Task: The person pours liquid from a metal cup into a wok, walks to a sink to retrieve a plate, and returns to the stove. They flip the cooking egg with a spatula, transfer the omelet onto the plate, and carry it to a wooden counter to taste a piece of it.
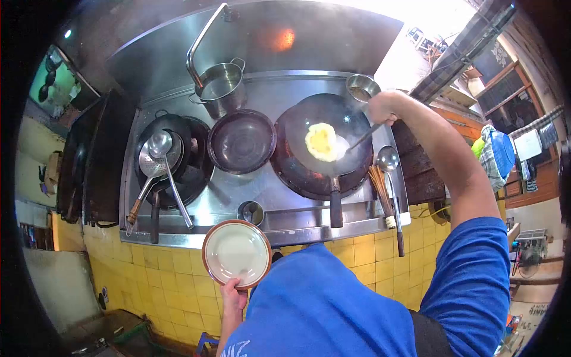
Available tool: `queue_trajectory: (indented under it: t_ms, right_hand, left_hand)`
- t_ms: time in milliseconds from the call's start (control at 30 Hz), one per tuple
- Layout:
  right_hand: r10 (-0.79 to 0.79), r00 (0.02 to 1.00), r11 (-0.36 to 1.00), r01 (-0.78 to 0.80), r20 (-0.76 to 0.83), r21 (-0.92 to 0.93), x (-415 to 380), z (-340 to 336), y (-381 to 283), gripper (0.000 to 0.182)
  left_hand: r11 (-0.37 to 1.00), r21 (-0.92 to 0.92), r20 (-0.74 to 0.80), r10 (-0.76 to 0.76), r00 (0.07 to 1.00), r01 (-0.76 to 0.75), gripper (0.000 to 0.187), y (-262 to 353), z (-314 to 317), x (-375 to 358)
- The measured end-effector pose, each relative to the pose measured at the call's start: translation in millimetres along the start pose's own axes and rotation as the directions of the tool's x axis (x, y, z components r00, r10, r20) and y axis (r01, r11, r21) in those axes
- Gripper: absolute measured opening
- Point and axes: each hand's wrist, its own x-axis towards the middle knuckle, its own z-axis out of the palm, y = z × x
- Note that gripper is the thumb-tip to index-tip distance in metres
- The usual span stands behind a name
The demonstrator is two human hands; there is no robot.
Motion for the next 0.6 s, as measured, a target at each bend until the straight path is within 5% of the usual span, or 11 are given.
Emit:
queue_trajectory:
  t_ms: [167, 300, 400, 600]
  right_hand:
    - [0.021, 0.99, 0.998, -0.013, -0.137, 0.064, -25, 27, -2, 0.027]
    - [0.113, 0.981, 0.943, -0.055, -0.16, 0.328, -16, 54, 1, 0.026]
    - [0.108, 0.92, 0.989, -0.061, -0.376, 0.135, -41, 55, -15, 0.023]
    - [0.212, 0.913, 0.976, -0.183, -0.348, 0.115, -28, 41, -29, 0.027]
  left_hand:
    - [0.999, 0.04, 0.079, 0.012, 0.997, -0.016, 0.062, 2, 7, 3]
    - [0.996, 0.086, 0.12, -0.016, 0.993, 0.005, 0.064, -1, 6, 15]
    - [0.994, 0.108, 0.164, -0.012, 0.986, -0.006, 0.062, 0, 15, 13]
    - [0.994, 0.101, 0.098, -0.047, 0.994, 0.037, 0.056, -8, 17, 19]
